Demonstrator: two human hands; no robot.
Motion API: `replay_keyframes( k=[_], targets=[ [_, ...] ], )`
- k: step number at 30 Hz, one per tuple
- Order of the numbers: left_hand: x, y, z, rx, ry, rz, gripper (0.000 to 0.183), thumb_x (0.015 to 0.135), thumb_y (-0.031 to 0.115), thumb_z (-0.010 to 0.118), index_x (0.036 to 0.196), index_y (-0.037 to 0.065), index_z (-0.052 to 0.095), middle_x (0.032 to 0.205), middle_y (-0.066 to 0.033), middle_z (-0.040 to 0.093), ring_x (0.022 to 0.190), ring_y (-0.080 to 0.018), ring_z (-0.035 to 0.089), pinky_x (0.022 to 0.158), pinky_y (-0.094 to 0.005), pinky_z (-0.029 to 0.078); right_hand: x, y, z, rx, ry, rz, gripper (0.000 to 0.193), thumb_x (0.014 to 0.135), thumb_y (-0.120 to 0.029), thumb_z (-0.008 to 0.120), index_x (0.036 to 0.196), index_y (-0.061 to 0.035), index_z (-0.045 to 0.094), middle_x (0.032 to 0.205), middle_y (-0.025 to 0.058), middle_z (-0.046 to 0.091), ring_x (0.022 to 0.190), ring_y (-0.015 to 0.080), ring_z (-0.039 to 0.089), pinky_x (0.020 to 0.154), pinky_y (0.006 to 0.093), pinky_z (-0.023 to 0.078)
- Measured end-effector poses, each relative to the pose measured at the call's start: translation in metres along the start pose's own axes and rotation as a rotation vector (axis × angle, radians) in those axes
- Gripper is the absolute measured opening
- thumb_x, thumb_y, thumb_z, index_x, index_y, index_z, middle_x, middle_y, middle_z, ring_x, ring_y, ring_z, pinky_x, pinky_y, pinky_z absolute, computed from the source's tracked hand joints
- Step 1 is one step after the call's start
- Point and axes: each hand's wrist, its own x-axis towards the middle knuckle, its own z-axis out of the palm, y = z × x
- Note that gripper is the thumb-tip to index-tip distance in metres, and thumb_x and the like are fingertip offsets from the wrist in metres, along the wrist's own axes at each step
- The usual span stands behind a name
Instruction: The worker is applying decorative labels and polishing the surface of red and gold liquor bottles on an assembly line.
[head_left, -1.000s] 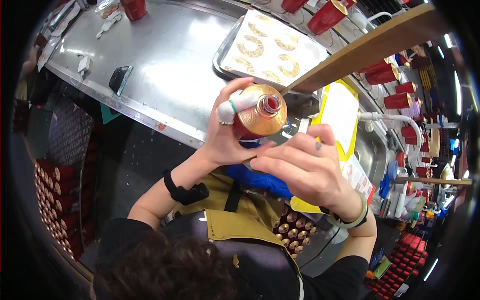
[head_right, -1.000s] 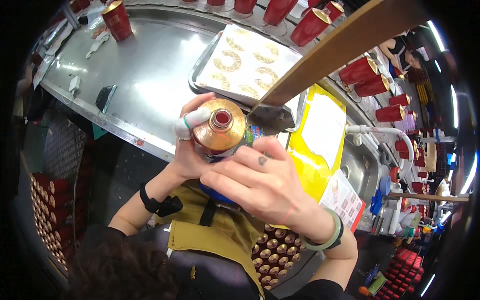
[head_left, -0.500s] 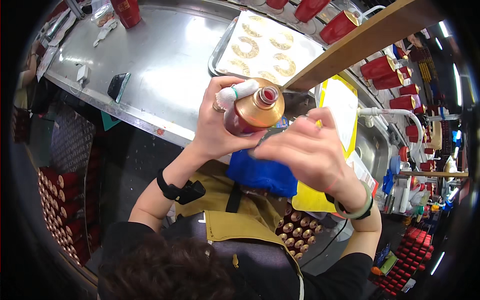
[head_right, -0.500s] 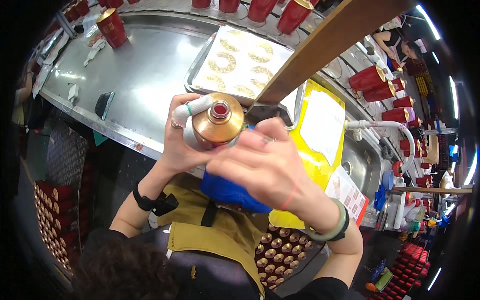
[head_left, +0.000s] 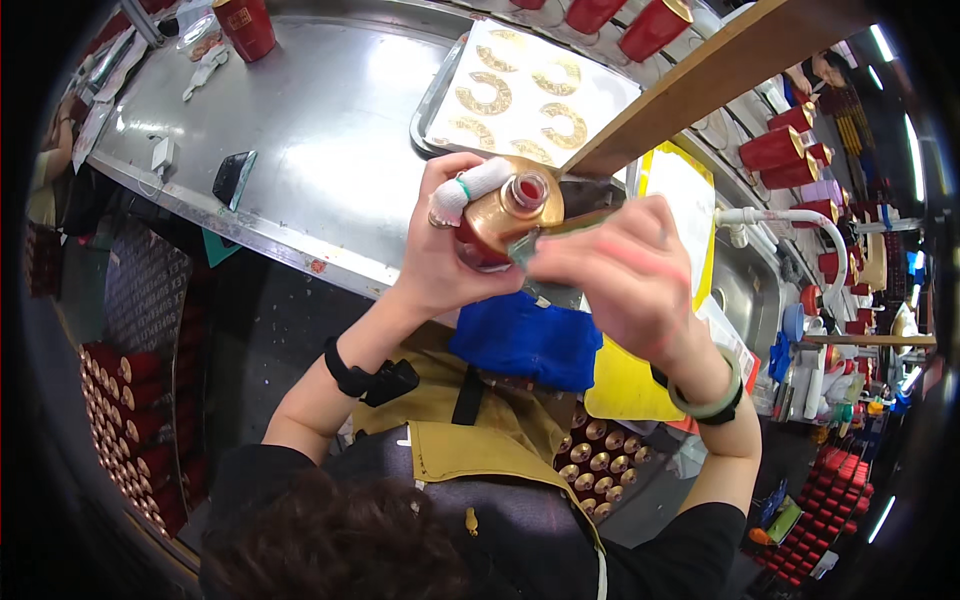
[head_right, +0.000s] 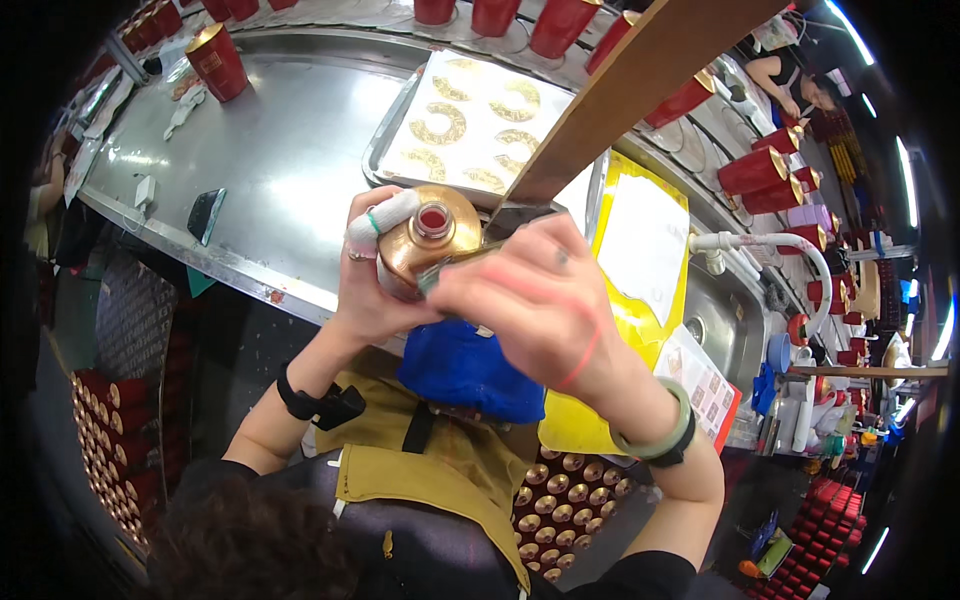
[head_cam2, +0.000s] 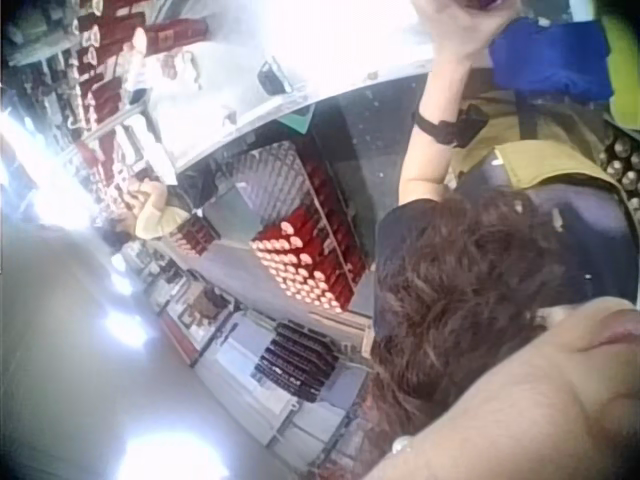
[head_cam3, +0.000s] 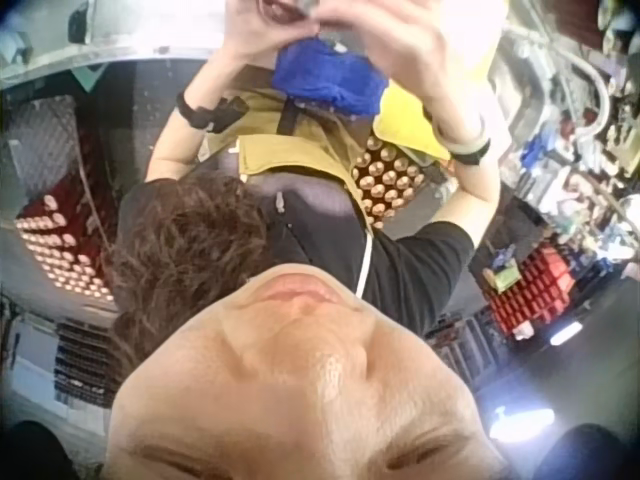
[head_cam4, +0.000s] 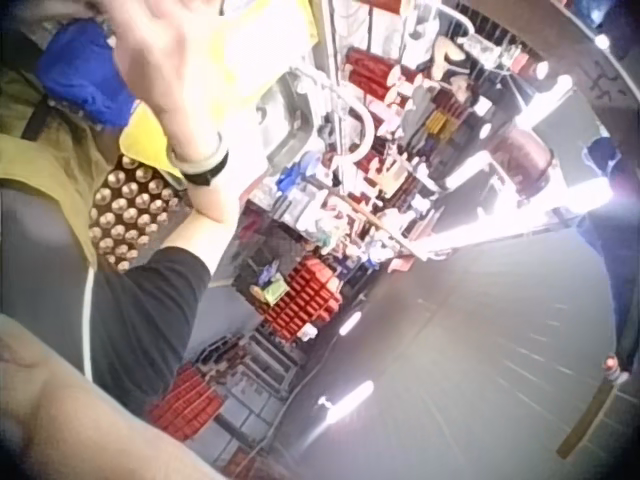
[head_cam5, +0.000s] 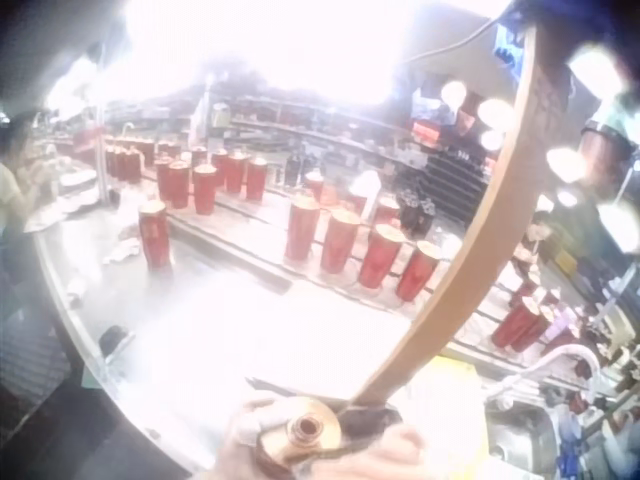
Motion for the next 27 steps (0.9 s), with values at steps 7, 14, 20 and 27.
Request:
replay_keyframes(
  k=[7,14,20,27],
  targets=[
    [-0.004,-0.004,-0.008,-0.290,-0.206,-0.306,0.086,0.064,0.012,0.089,0.140,0.008,0.051,0.133,-0.0137,0.049,0.126,-0.0294,0.052,0.109,-0.0404,0.044,0.001,0.015,-0.001,-0.002,0.073,-0.036,0.023,0.068,-0.010,0.073,0.089,-0.0199,0.075,0.087,-0.0093,0.073,0.075,0.0114,0.059,0.082,0.0319,0.041],
    [0.006,-0.005,-0.010,-0.164,-0.165,-0.085,0.086,0.063,0.015,0.093,0.139,0.007,0.052,0.130,-0.0116,0.051,0.121,-0.0269,0.056,0.103,-0.0379,0.048,0.002,0.008,-0.012,0.120,-0.051,-0.011,0.023,0.070,-0.009,0.073,0.090,-0.0194,0.075,0.088,-0.0085,0.073,0.075,0.0122,0.060,0.084,0.0346,0.041],
    [-0.013,-0.004,-0.011,-0.222,-0.227,-0.202,0.093,0.068,0.014,0.091,0.147,0.004,0.042,0.141,-0.0146,0.053,0.127,-0.0243,0.057,0.109,-0.0377,0.047,-0.024,0.004,0.004,0.126,0.007,0.098,0.025,0.071,-0.006,0.075,0.092,-0.0177,0.076,0.090,-0.0067,0.075,0.077,0.0141,0.063,0.088,0.0350,0.044],
    [-0.004,-0.015,-0.007,-0.116,-0.162,-0.122,0.102,0.072,0.016,0.094,0.151,0.006,0.030,0.144,-0.0168,0.046,0.134,-0.0272,0.051,0.113,-0.0410,0.043,-0.057,-0.024,0.002,0.494,0.165,0.550,0.027,0.081,0.006,0.067,0.105,-0.0074,0.071,0.099,0.0098,0.072,0.087,0.0230,0.065,0.081,0.0336,0.048]
  ],
)
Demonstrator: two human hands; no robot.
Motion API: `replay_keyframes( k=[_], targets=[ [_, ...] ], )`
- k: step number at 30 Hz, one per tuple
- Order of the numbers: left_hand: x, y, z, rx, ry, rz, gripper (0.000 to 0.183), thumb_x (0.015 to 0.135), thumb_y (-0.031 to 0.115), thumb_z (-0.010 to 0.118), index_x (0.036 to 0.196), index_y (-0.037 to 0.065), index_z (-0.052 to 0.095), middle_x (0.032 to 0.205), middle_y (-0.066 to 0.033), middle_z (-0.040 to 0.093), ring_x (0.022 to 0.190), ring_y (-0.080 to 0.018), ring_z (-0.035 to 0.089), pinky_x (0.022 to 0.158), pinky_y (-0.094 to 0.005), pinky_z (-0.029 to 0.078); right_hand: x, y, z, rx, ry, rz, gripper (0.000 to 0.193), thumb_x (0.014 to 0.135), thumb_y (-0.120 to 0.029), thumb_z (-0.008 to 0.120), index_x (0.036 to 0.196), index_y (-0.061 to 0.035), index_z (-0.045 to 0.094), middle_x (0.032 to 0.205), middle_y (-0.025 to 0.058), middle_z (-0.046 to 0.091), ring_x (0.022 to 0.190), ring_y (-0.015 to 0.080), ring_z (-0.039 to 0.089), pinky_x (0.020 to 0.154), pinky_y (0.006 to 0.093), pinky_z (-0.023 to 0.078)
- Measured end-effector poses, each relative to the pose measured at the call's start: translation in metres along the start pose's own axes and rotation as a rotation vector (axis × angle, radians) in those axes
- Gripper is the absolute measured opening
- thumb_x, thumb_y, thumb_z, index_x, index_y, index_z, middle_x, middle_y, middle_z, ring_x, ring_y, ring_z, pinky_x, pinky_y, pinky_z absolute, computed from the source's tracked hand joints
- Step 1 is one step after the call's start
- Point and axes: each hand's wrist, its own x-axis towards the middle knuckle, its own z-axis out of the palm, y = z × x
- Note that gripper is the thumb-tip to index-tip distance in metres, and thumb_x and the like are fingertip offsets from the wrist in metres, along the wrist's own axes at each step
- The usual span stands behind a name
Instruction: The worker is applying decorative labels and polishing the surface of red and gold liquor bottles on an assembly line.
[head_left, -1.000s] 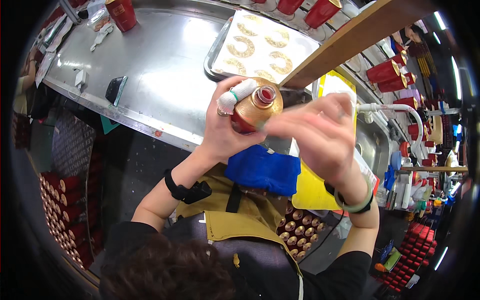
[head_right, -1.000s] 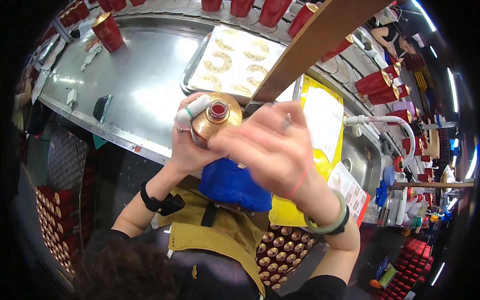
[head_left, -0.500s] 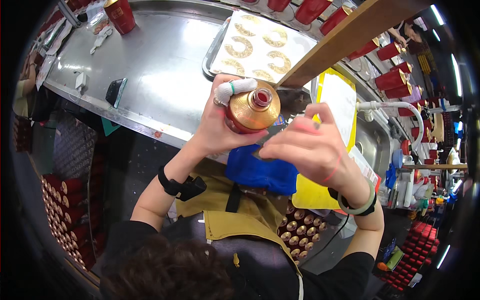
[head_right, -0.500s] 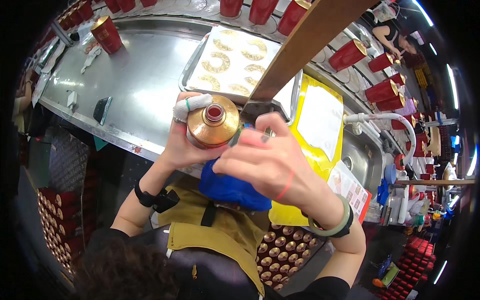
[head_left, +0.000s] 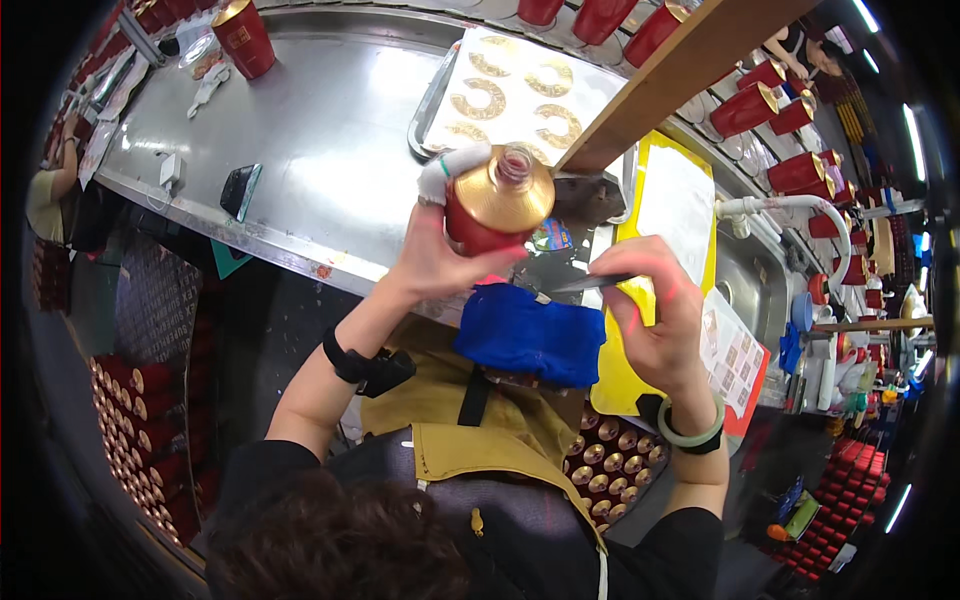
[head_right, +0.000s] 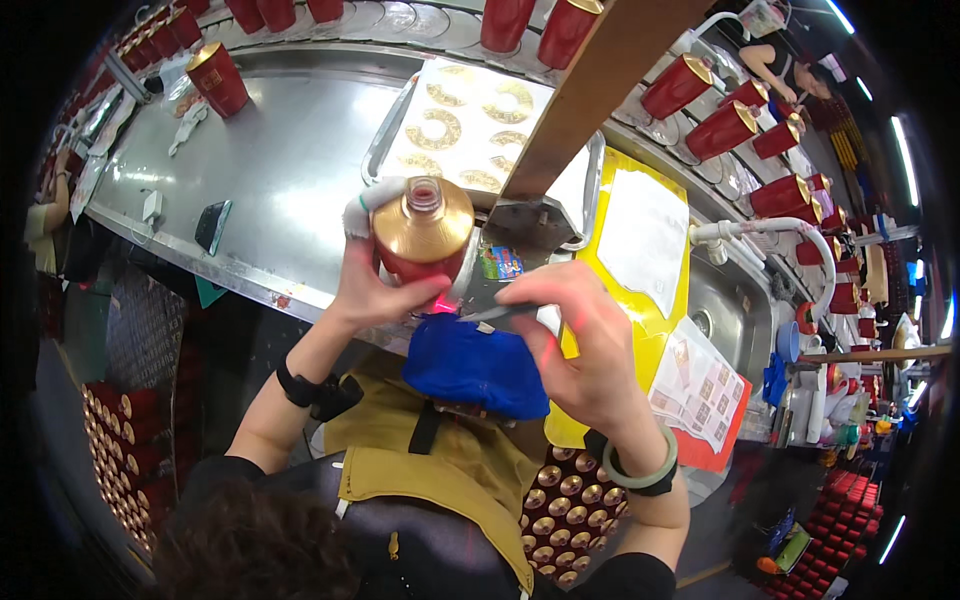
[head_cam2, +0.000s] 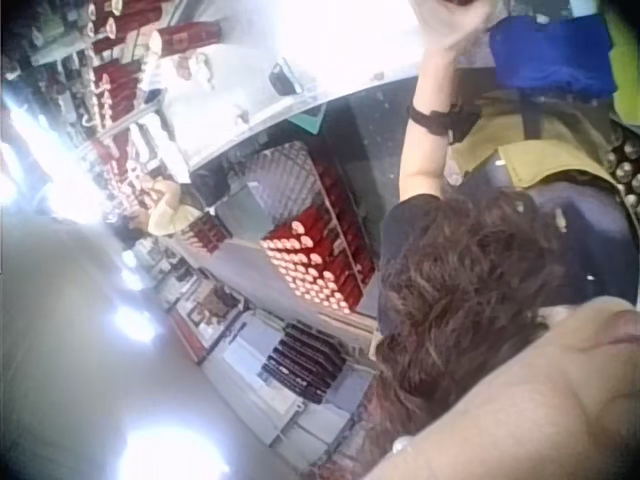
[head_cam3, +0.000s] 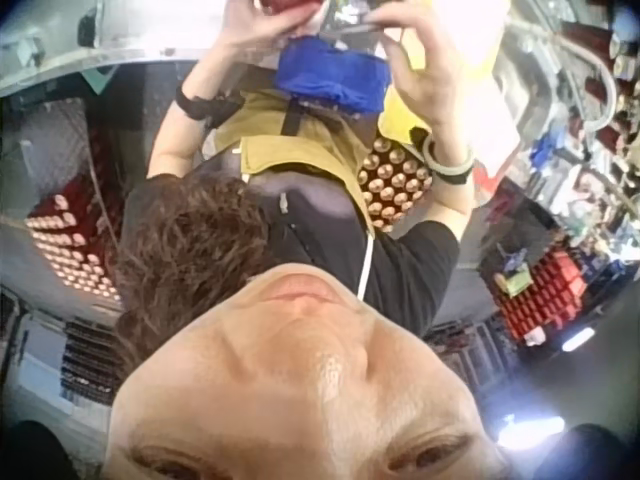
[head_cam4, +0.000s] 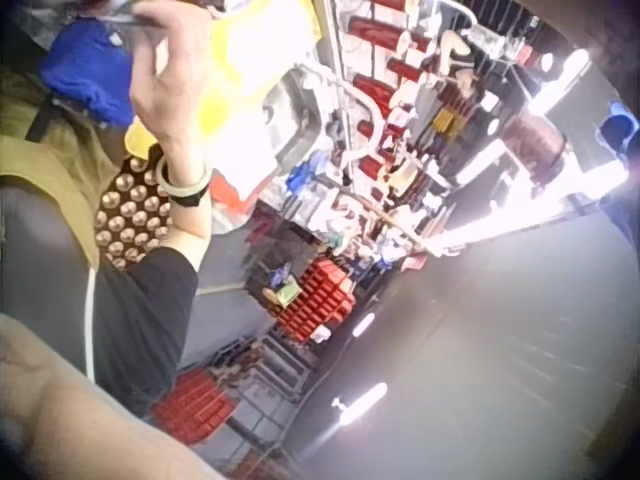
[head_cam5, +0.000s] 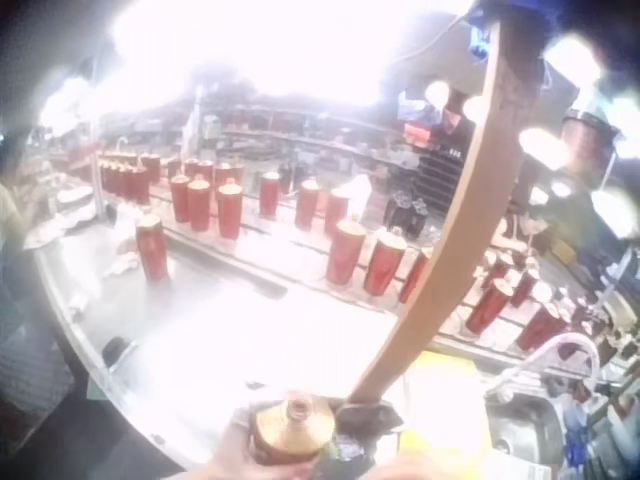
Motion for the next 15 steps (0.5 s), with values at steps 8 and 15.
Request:
replay_keyframes(
  k=[8,15],
  targets=[
    [0.023,0.072,0.027,-0.739,-0.056,-0.501,0.077,0.102,0.033,0.065,0.157,0.003,0.020,0.143,-0.0127,0.050,0.127,-0.0170,0.054,0.107,-0.0346,0.046,-0.044,-0.005,0.010,0.280,0.183,0.324,0.085,0.080,-0.023,0.084,0.151,-0.0023,0.043,0.114,0.0033,0.049,0.079,0.0104,0.042,0.070,0.0237,0.039],
    [0.006,0.069,0.070,-0.924,-0.269,-1.013,0.063,0.105,0.056,0.047,0.146,0.008,0.046,0.125,-0.0148,0.067,0.108,-0.0222,0.070,0.092,-0.0379,0.059,-0.068,0.004,0.039,0.593,0.323,0.625,0.066,0.105,-0.027,0.062,0.159,-0.0012,0.034,0.123,0.0073,0.055,0.102,0.0119,0.060,0.090,0.0242,0.049]
  ],
)
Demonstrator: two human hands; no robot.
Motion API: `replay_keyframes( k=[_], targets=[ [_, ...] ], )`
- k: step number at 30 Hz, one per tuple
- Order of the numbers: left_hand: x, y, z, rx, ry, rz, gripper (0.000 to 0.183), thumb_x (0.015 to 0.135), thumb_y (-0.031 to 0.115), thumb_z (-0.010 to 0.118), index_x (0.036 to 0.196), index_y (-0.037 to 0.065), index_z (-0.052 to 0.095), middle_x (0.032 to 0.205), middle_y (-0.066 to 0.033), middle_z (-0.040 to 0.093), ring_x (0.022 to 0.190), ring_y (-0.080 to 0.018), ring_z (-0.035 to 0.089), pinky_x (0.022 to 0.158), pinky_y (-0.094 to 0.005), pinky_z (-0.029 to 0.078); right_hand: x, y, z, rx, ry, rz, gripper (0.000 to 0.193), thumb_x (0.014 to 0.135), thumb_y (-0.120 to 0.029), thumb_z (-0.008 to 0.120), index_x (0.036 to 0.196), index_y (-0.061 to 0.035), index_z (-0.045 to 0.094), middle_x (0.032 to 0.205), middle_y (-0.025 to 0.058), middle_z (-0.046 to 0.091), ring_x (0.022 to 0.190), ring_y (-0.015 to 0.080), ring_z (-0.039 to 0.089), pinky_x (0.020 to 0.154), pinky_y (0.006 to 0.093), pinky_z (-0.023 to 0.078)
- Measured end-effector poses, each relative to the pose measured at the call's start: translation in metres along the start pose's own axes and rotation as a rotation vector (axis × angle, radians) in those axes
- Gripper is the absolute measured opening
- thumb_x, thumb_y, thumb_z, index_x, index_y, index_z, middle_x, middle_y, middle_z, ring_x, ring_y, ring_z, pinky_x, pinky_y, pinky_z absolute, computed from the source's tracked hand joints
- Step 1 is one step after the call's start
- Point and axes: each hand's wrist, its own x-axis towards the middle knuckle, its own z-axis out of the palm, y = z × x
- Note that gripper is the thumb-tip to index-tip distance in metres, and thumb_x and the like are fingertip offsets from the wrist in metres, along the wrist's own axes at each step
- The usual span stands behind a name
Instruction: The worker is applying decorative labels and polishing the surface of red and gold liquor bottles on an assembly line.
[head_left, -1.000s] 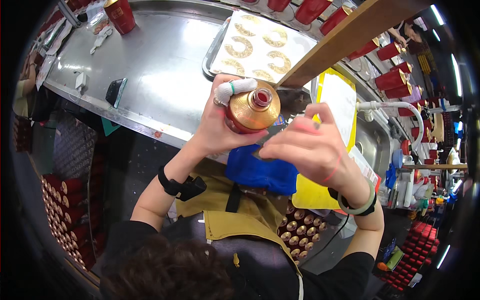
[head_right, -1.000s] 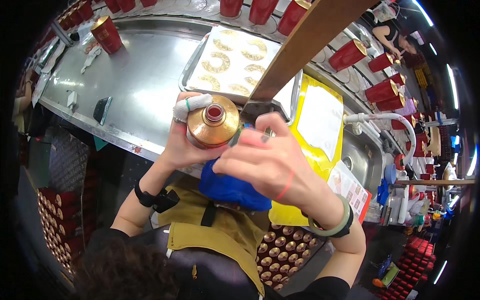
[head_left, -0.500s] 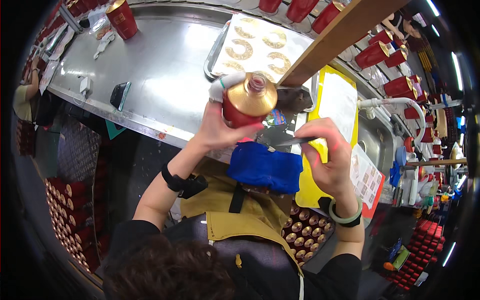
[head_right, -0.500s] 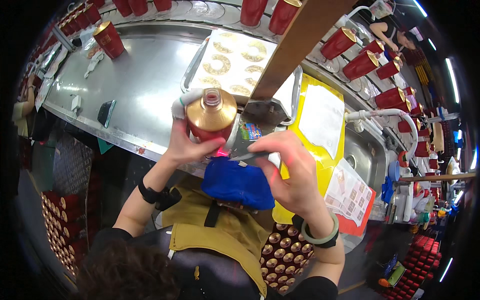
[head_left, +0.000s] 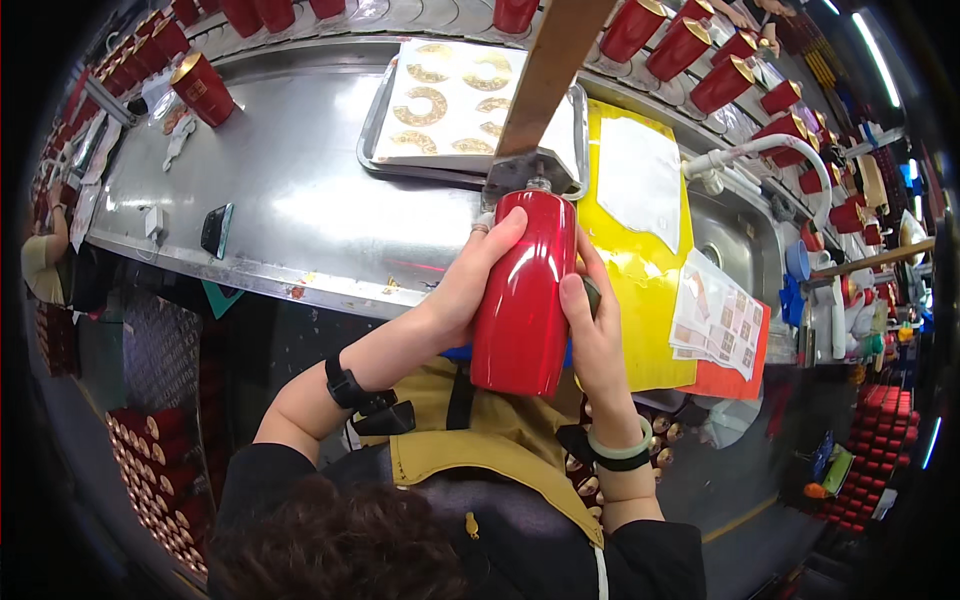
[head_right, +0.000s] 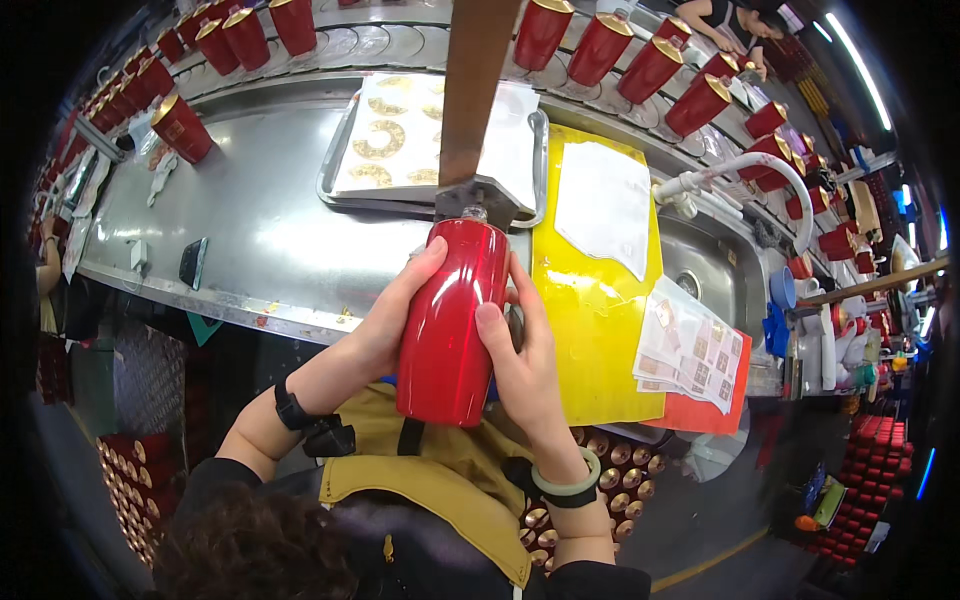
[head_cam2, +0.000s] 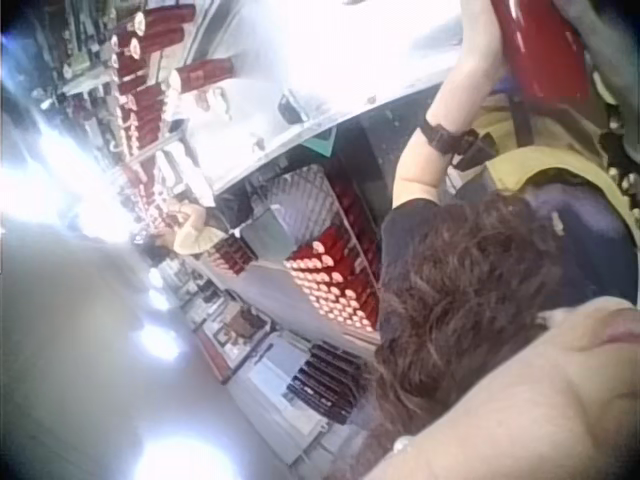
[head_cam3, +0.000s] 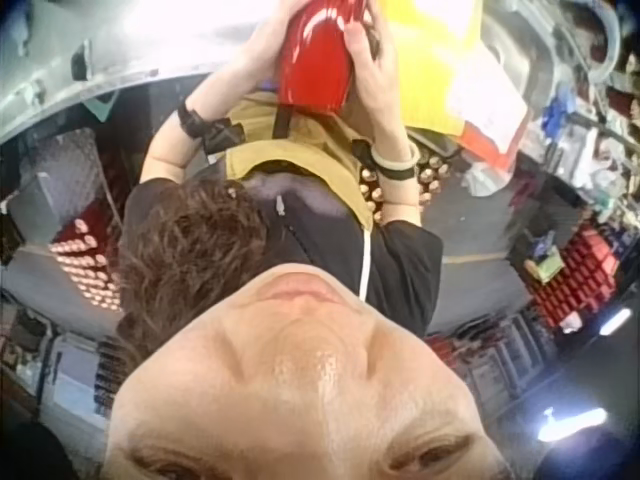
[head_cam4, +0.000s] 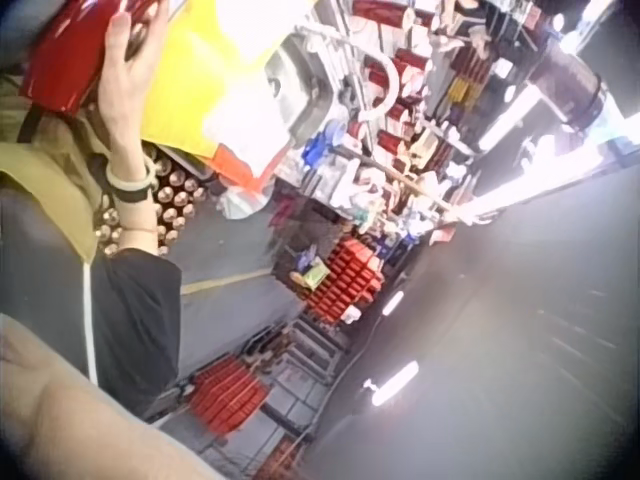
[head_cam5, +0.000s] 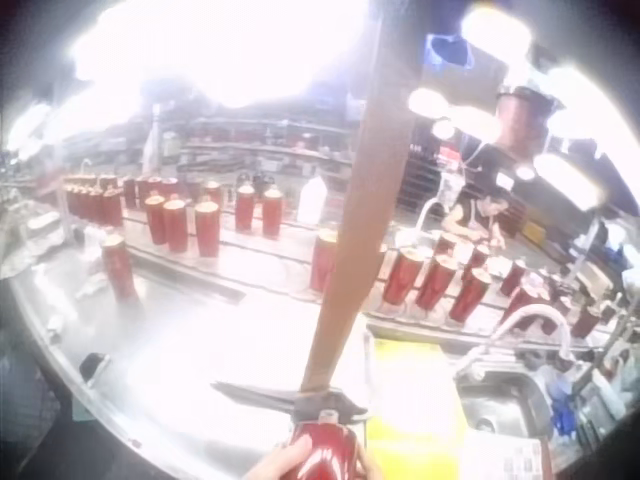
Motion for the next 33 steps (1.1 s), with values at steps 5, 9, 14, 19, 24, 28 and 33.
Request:
replay_keyframes(
  k=[5,9,14,19,24,28,33],
  targets=[
    [0.019,0.000,0.005,-0.148,0.094,-0.018,0.052,0.104,0.054,0.052,0.129,0.009,0.060,0.110,-0.0077,0.071,0.096,-0.0155,0.072,0.085,-0.0344,0.060,0.018,0.010,-0.007,0.016,0.047,0.000,0.059,0.107,-0.029,0.059,0.154,0.0029,0.042,0.122,0.0070,0.061,0.105,0.0115,0.059,0.094,0.0246,0.048],
    [0.025,0.012,0.011,-0.209,0.109,0.000,0.054,0.106,0.053,0.050,0.132,0.007,0.057,0.114,-0.0097,0.071,0.097,-0.0192,0.072,0.087,-0.0373,0.060,0.019,0.007,-0.011,0.133,0.044,-0.008,0.056,0.109,-0.033,0.056,0.153,0.0001,0.045,0.127,0.0082,0.062,0.098,0.0058,0.055,0.088,0.0209,0.048],
    [0.034,0.025,-0.009,-0.597,-0.264,-0.042,0.050,0.110,0.044,0.044,0.136,0.002,0.052,0.122,-0.0176,0.068,0.108,-0.0275,0.071,0.095,-0.0461,0.061,-0.001,-0.018,-0.017,0.067,0.066,-0.227,0.049,0.112,-0.032,0.048,0.152,-0.0041,0.047,0.104,0.0021,0.063,0.075,0.0035,0.048,0.070,0.0205,0.041],
    [0.035,0.025,-0.003,-0.602,-0.229,-0.057,0.050,0.111,0.043,0.042,0.138,0.002,0.051,0.126,-0.0186,0.066,0.112,-0.0291,0.070,0.096,-0.0474,0.060,-0.014,-0.034,-0.020,0.061,0.005,-0.379,0.053,0.109,-0.036,0.053,0.150,-0.0018,0.048,0.097,-0.0006,0.057,0.075,0.0047,0.049,0.071,0.0208,0.042],
    [0.036,0.021,-0.004,-0.685,-0.347,-0.060,0.052,0.111,0.044,0.041,0.139,0.002,0.050,0.128,-0.0193,0.065,0.115,-0.0300,0.068,0.098,-0.0481,0.059,-0.020,-0.035,-0.021,0.009,-0.016,-0.388,0.058,0.098,-0.022,0.071,0.148,-0.0001,0.051,0.130,0.0066,0.056,0.081,0.0056,0.052,0.076,0.0213,0.045],
    [0.032,0.015,0.010,-0.578,-0.250,0.043,0.050,0.112,0.043,0.036,0.139,0.004,0.052,0.126,-0.0176,0.067,0.112,-0.0279,0.070,0.096,-0.0453,0.060,-0.017,-0.041,-0.014,-0.112,0.084,-0.398,0.055,0.088,-0.002,0.076,0.140,-0.0001,0.059,0.142,0.0130,0.058,0.084,0.0074,0.055,0.078,0.0222,0.048],
    [0.019,0.010,0.022,-0.448,-0.164,0.019,0.056,0.111,0.046,0.033,0.142,0.004,0.053,0.128,-0.0168,0.067,0.115,-0.0278,0.069,0.097,-0.0435,0.058,-0.007,-0.063,-0.029,-0.374,0.081,-0.547,0.035,0.086,-0.002,0.076,0.121,-0.0010,0.070,0.123,0.0143,0.073,0.081,0.0108,0.064,0.074,0.0244,0.052]
  ],
)
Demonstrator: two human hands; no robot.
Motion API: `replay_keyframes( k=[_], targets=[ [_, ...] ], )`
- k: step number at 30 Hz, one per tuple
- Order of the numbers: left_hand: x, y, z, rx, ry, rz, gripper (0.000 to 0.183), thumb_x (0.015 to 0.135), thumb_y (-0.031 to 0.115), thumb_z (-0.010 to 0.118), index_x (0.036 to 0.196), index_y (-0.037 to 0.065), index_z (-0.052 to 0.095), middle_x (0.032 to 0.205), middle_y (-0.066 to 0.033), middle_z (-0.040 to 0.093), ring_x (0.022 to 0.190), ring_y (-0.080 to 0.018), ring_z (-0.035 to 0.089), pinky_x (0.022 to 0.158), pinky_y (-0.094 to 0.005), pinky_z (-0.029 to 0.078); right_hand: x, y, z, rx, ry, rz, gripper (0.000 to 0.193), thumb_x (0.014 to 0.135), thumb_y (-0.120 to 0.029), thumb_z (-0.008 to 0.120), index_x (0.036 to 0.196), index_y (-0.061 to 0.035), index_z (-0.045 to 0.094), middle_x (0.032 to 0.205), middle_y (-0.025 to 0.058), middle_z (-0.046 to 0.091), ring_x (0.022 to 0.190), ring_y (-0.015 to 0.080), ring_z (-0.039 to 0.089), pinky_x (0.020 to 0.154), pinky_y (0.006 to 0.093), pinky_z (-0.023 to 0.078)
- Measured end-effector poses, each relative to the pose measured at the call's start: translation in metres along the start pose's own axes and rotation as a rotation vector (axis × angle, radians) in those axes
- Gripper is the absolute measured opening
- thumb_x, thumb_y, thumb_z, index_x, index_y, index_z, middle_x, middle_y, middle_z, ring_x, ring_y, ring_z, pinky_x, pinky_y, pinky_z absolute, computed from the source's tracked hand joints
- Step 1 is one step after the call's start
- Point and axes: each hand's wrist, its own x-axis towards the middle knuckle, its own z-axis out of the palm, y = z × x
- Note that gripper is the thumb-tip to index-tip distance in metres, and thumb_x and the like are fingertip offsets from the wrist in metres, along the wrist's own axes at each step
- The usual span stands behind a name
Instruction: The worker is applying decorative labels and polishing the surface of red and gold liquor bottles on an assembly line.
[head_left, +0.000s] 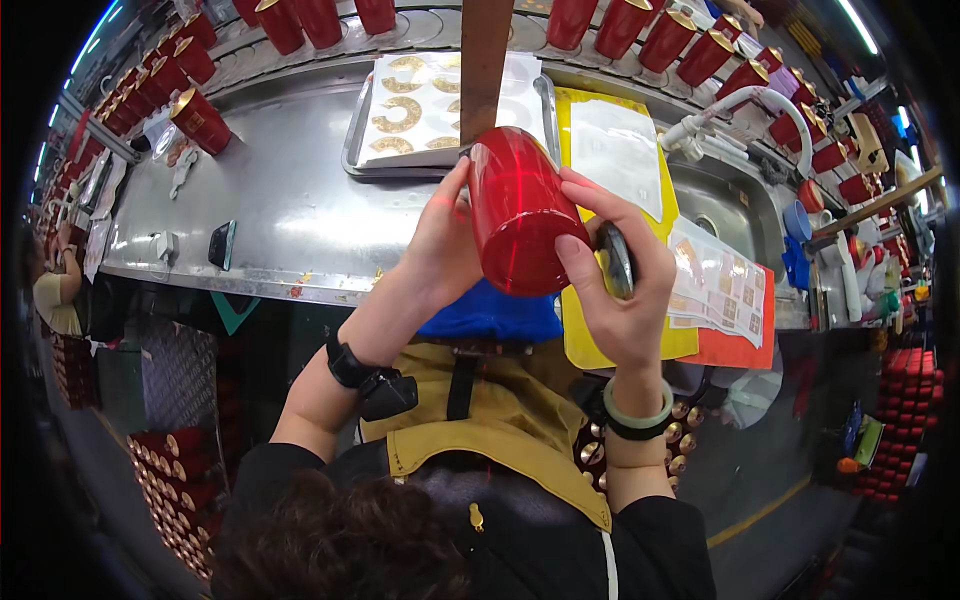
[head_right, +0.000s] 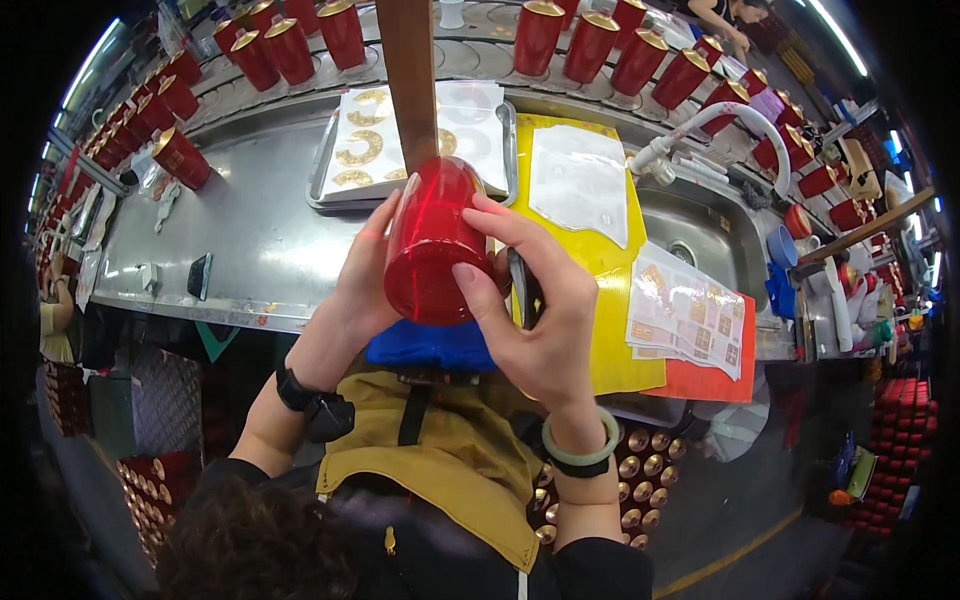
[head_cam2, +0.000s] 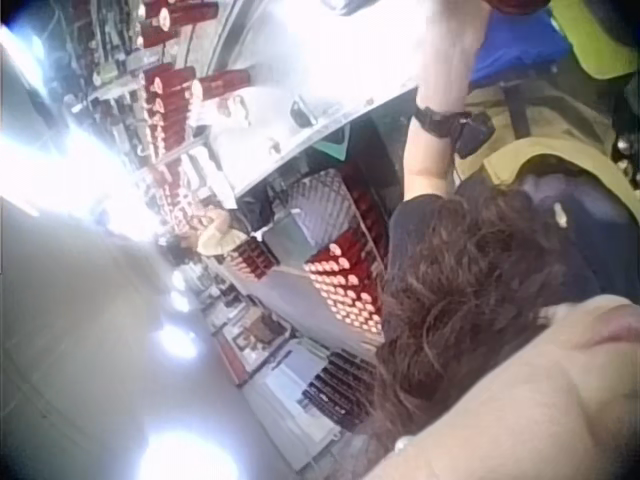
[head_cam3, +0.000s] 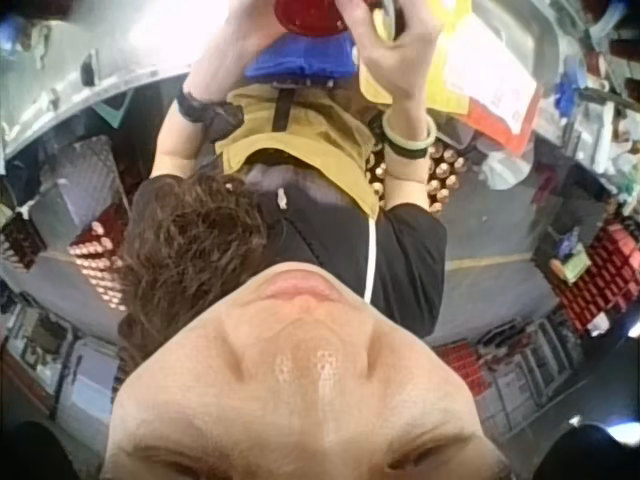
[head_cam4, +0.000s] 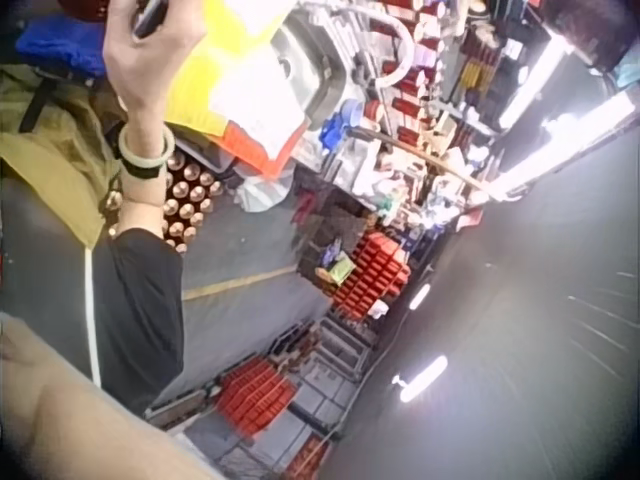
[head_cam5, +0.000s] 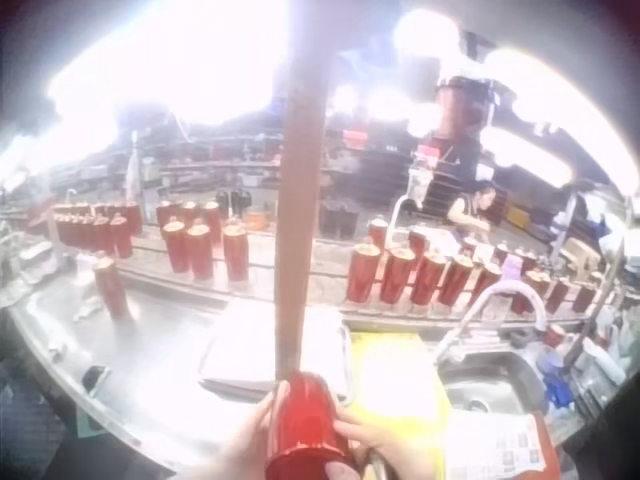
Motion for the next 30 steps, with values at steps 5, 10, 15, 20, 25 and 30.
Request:
replay_keyframes(
  k=[5,10,15,20,25,30],
  targets=[
    [-0.010,0.019,0.007,0.229,0.197,-0.012,0.059,0.106,0.055,0.046,0.141,0.008,0.051,0.131,-0.0128,0.065,0.121,-0.0253,0.065,0.107,-0.0454,0.050,0.009,0.004,-0.005,-0.173,-0.106,-0.236,0.039,0.078,-0.010,0.087,0.112,-0.0019,0.070,0.112,0.0174,0.073,0.104,0.0347,0.071,0.089,0.0403,0.058],
    [-0.002,0.001,-0.001,0.170,0.128,0.109,0.056,0.108,0.048,0.043,0.142,0.003,0.053,0.126,-0.0164,0.068,0.109,-0.0254,0.072,0.092,-0.0411,0.062,-0.012,0.014,0.018,-0.345,0.031,-0.301,0.061,0.068,-0.023,0.096,0.119,-0.0021,0.069,0.122,0.0139,0.072,0.096,0.0284,0.067,0.085,0.0366,0.054],
    [0.003,0.003,0.000,-0.037,-0.018,0.068,0.047,0.111,0.041,0.040,0.139,0.006,0.055,0.125,-0.0163,0.069,0.107,-0.0260,0.072,0.088,-0.0422,0.063,-0.029,0.012,0.019,-0.050,0.046,-0.051,0.063,0.082,-0.019,0.086,0.136,-0.0010,0.061,0.142,0.0179,0.060,0.093,0.0202,0.064,0.081,0.0308,0.053],
    [0.003,0.004,-0.005,-0.109,-0.026,0.096,0.047,0.111,0.040,0.038,0.139,0.006,0.054,0.126,-0.0163,0.069,0.108,-0.0267,0.072,0.089,-0.0436,0.063,-0.023,0.008,0.027,0.063,0.066,0.022,0.055,0.087,-0.007,0.077,0.138,-0.0011,0.060,0.142,0.0176,0.059,0.083,0.0118,0.058,0.068,0.0228,0.049],
    [0.003,-0.004,0.003,0.009,0.068,0.128,0.051,0.111,0.045,0.035,0.141,0.007,0.052,0.126,-0.0159,0.068,0.106,-0.0271,0.072,0.087,-0.0436,0.063,-0.020,0.009,0.032,0.177,0.115,0.063,0.053,0.086,-0.009,0.078,0.136,-0.0022,0.060,0.139,0.0178,0.058,0.107,0.0224,0.062,0.087,0.0297,0.051],
    [0.002,-0.007,-0.002,0.052,0.040,0.091,0.056,0.110,0.050,0.033,0.143,0.007,0.050,0.122,-0.0156,0.067,0.100,-0.0283,0.072,0.083,-0.0444,0.064,-0.021,0.012,0.034,0.135,0.099,0.078,0.054,0.082,-0.012,0.082,0.132,-0.0045,0.061,0.133,0.0190,0.055,0.124,0.0333,0.055,0.108,0.0405,0.043]
  ],
)
